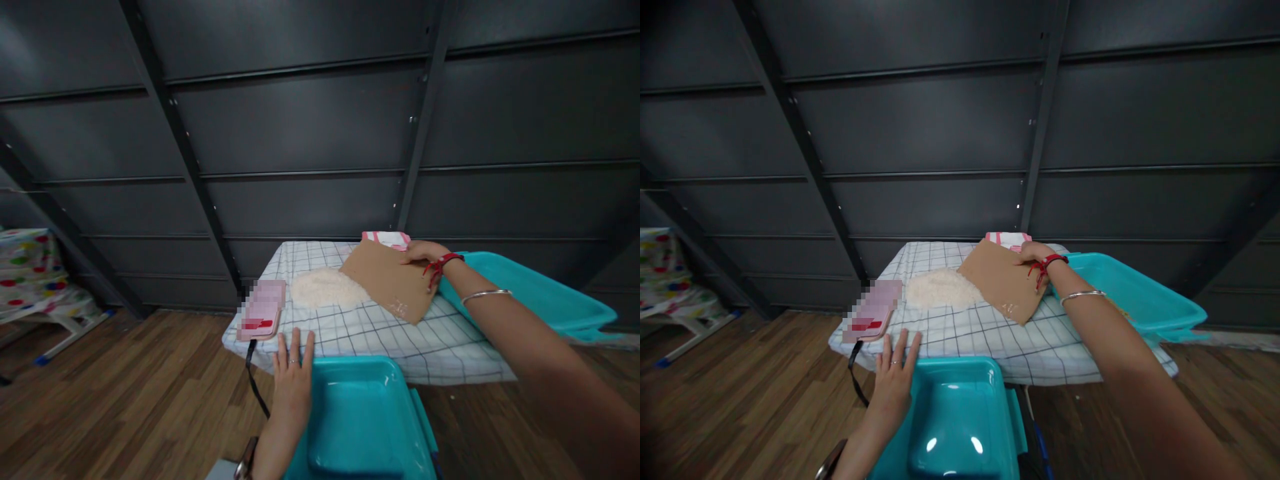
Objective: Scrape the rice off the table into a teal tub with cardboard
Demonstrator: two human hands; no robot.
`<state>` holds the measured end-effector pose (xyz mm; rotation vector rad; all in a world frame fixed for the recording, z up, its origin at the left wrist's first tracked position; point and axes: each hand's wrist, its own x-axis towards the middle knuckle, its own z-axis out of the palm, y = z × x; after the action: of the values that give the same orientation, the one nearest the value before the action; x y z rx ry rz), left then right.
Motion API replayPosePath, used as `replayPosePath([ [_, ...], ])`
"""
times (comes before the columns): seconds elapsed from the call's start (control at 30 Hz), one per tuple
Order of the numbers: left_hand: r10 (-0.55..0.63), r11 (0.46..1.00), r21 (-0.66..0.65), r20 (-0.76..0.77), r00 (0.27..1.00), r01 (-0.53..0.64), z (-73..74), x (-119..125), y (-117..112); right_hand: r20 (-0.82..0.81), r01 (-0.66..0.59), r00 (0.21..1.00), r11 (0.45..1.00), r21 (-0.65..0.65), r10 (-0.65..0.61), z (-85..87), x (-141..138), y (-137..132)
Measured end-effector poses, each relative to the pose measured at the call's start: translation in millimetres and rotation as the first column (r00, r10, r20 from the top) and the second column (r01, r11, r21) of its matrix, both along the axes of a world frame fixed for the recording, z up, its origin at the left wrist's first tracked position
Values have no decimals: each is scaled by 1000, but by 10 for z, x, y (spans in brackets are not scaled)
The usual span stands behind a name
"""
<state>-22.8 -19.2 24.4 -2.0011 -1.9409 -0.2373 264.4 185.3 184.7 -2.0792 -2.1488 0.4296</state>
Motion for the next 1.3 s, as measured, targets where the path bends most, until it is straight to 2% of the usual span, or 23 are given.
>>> replayPosePath([
  [0.17,-9,1000,6,36,999,8,-114,-37,29,50,-36,998,999,23,35,237,-76,-88],
  [0.3,2,1000,6,41,999,-2,-186,-52,52,98,-100,992,982,161,85,331,-192,-146],
  [0.5,-14,1000,-5,44,999,14,-184,-69,46,234,-219,962,910,351,141,413,-379,-184],
  [0.63,-15,999,-28,35,999,16,-113,-57,31,332,-316,925,854,412,182,460,-455,-289],
  [0.73,16,998,-60,26,1000,-15,-22,-22,11,395,-343,903,839,423,170,419,-465,-376],
  [0.83,38,996,-76,22,999,-37,53,14,-7,435,-361,885,832,421,164,305,-435,-436],
  [1.0,66,992,-111,27,997,-62,101,46,-17,445,-372,880,821,434,164,106,-331,-479],
  [1.17,75,987,-144,15,997,-72,90,46,-12,380,-337,913,803,492,151,60,-230,-430],
  [1.3,45,993,-105,8,999,-44,-8,5,0,305,-308,939,791,529,161,110,-170,-285],
])
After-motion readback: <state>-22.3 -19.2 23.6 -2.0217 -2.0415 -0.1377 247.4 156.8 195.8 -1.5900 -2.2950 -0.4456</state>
